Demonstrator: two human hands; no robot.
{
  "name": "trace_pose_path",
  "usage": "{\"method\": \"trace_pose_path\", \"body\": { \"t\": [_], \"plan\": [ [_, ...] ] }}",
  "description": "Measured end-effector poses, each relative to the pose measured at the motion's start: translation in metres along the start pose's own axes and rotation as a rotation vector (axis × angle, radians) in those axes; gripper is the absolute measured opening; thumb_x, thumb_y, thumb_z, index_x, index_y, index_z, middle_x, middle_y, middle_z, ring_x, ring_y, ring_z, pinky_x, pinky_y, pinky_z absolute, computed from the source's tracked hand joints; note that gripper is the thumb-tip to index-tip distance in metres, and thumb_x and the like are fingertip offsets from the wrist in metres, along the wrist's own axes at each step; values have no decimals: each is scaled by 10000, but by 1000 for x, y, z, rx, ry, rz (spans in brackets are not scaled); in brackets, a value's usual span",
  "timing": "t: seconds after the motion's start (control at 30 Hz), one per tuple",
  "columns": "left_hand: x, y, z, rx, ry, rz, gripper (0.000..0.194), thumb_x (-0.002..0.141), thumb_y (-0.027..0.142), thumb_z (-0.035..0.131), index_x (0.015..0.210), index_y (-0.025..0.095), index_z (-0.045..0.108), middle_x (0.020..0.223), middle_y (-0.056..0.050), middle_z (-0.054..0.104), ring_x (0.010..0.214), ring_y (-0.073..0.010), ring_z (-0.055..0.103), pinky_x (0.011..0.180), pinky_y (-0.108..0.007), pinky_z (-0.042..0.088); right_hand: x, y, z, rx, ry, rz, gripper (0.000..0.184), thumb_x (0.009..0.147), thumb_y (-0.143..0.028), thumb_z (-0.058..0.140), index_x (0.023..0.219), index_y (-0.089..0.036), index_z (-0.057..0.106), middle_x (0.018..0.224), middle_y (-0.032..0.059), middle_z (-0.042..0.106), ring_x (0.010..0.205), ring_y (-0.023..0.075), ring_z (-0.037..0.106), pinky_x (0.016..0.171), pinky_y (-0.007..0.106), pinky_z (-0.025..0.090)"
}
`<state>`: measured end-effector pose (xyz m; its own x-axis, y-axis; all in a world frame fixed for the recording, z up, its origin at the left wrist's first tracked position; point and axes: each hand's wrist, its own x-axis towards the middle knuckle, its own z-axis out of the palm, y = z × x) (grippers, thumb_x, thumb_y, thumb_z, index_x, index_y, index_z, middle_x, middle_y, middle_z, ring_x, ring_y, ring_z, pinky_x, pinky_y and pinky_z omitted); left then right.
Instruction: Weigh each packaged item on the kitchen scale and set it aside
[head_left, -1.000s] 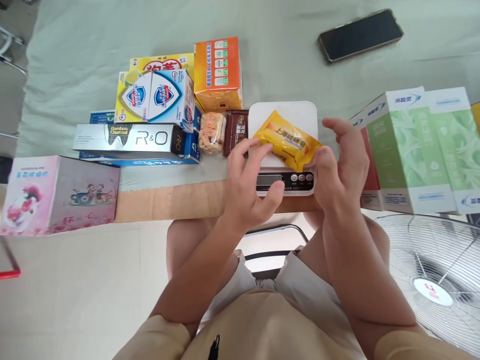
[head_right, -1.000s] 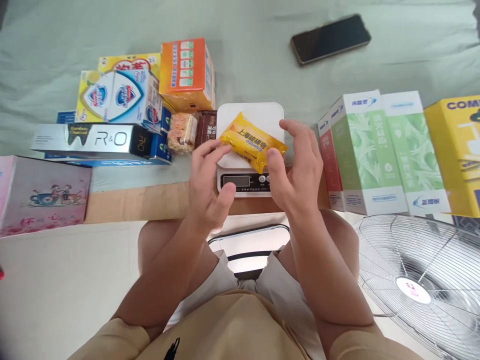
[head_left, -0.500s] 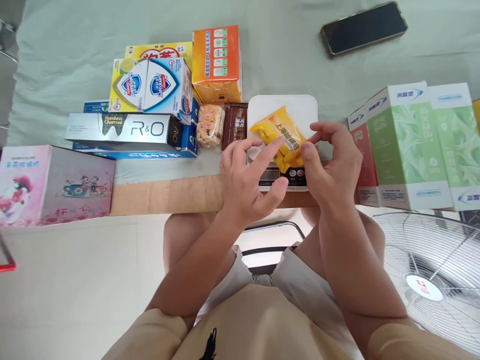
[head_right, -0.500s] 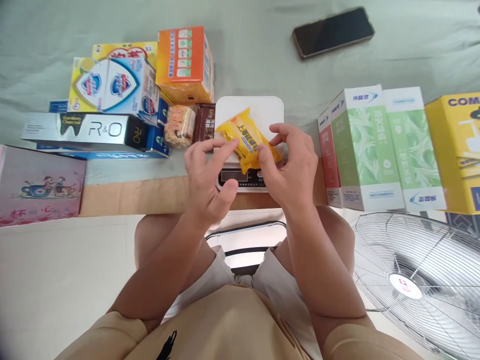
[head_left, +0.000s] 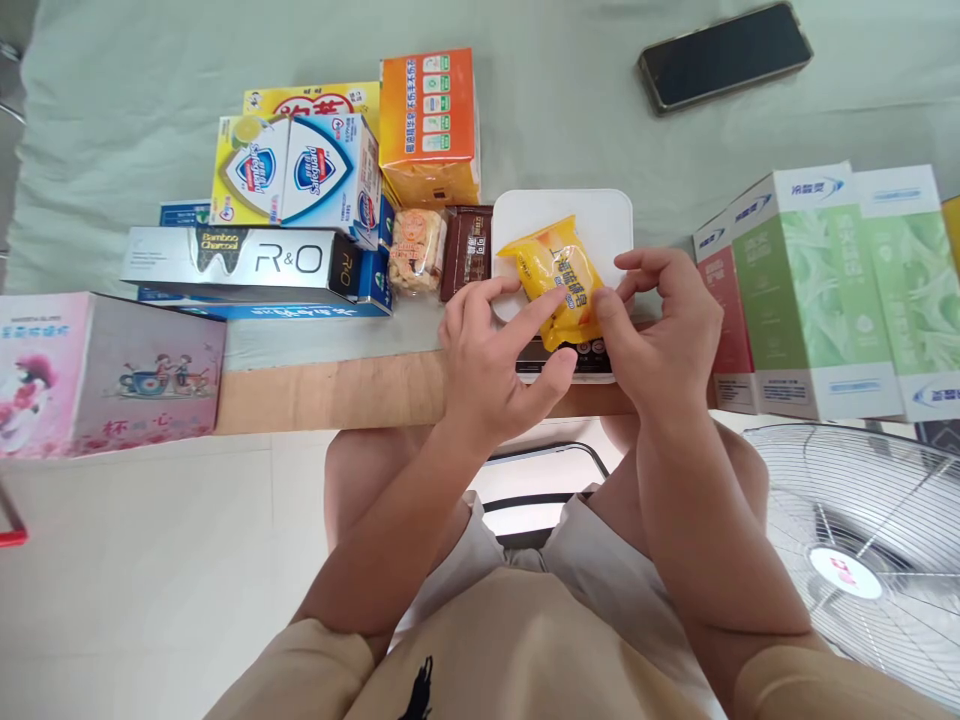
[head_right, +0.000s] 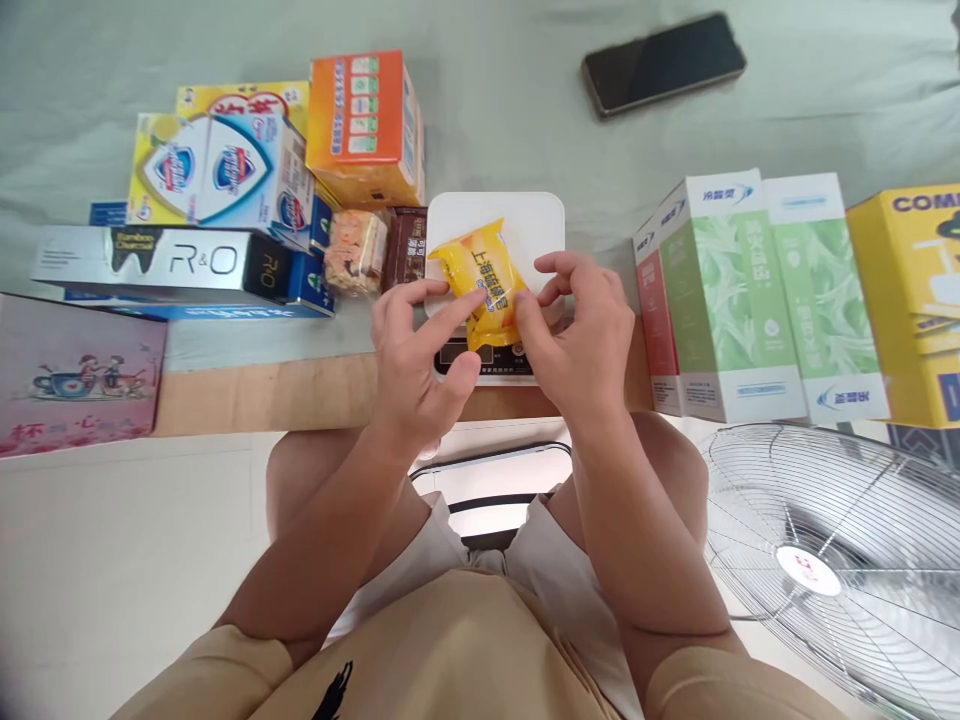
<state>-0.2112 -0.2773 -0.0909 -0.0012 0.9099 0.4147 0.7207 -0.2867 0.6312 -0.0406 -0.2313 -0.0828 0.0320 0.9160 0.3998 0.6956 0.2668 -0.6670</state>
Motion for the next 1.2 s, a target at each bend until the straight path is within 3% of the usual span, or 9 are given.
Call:
{"method": "trace_pose_path", "body": {
  "t": [0.2,0.3,0.4,0.5,0.63,0.77,0.93,1.07,1.2],
  "plan": [
    [0,-2,2,18,38,-1,475,1028,566,511,1305,306,797,1341,-121,630,1298,-327,564,1170,-520,415,-1,1,-1,-74,-26,-12,214,931,-335,613,1115,-252,687,966,57,751,984,256,723,947,484,608],
    [0,-2,5,-3,56,-8,637,1048,645,401,1401,228,728,1341,-145,686,1301,-334,584,1178,-517,423,-2,-1,-2,-120,-79,-31,242,965,-364,602,1162,-242,671,1194,122,767,1206,315,709,1074,570,560],
    [0,0,8,-40,97,-2,755,1058,693,284,1360,162,727,1324,-164,741,1302,-341,613,1182,-518,440,-4,-6,-1,-117,-125,-54,289,980,-386,610,1227,-243,653,1279,151,748,1384,354,633,1184,633,472],
    [-1,1,10,-58,156,49,717,1060,671,307,1305,155,740,1310,-159,762,1298,-327,640,1176,-496,471,-8,-13,2,-57,-154,-79,361,972,-411,612,1293,-244,611,1313,137,713,1320,330,656,1137,603,520],
    [-2,3,10,-93,196,156,677,1058,634,321,1295,153,733,1300,-154,777,1294,-315,667,1175,-482,483,-11,-22,2,-10,-28,-136,393,941,-375,680,1310,-249,638,1190,113,654,1174,268,654,987,476,611],
    [-3,3,10,-123,171,221,614,1058,591,332,1354,187,686,1404,-157,739,1352,-321,648,1204,-498,452,-7,-19,-7,-35,132,-160,309,953,-267,662,1260,-252,693,1161,111,594,1191,275,646,1030,495,607],
    [-2,-1,12,-132,212,221,514,1056,574,363,1371,277,640,1403,-126,702,1332,-294,634,1170,-481,460,2,-4,-23,-177,158,29,406,954,-253,578,1353,-242,648,1260,148,498,1319,352,593,1144,605,523],
    [-3,-2,16,-143,166,185,502,1070,549,385,1351,231,653,1376,-145,660,1307,-293,631,1136,-462,486,3,-4,-26,-211,36,202,441,950,-231,506,1368,-205,646,1356,198,470,1443,385,503,1101,602,554],
    [-4,-1,18,-138,157,154,537,1083,558,376,1353,186,652,1385,-172,603,1311,-297,615,1114,-454,514,3,-5,-25,-247,-26,239,502,915,-243,483,1390,-206,639,1413,205,479,1486,391,466,1092,636,558]
  ]
}}
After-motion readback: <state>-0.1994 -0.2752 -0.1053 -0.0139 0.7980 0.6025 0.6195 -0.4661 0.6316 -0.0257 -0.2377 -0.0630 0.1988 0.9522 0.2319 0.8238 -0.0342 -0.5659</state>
